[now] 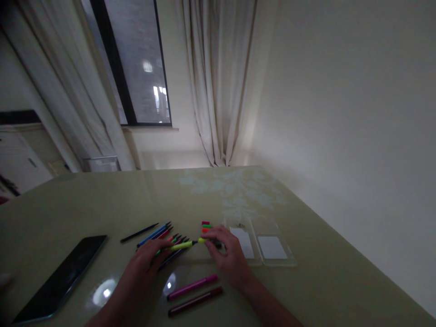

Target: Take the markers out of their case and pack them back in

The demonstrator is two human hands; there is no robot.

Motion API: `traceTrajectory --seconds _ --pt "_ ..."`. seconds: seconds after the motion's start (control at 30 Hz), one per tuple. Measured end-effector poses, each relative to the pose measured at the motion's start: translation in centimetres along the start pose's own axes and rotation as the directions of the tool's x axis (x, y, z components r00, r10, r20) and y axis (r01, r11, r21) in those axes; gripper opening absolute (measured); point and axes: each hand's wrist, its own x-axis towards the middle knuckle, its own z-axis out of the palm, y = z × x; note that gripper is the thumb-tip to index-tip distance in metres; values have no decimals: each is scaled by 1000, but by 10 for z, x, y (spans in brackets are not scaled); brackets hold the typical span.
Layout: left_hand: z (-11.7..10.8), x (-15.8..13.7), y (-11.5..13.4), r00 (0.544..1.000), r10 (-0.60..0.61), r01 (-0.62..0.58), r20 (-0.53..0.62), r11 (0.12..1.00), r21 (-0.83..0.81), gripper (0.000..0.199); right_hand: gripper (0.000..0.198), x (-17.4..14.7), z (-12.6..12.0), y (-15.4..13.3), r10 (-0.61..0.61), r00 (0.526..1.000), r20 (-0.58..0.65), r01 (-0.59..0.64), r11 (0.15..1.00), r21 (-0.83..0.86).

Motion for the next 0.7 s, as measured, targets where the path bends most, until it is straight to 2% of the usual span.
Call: traceTrajectory --seconds 0.17,0.43,0.57,0.7 --pt "0 -1 4 1000 -22 23 10 999 -43 22 17 -2 2 0 -17 1000 -2 17 1000 14" --pt "3 0 21 996 -58 72 68 969 -235 20 14 -3 2 7 107 994 4 -107 992 72" --pt "6 0 26 994 -98 110 57 949 -294 18 8 -3 1 4 79 997 4 -79 994 80" --pt "7 -1 32 975 -163 202 150 933 -299 16 10 -2 0 3 94 995 41 -97 992 83"
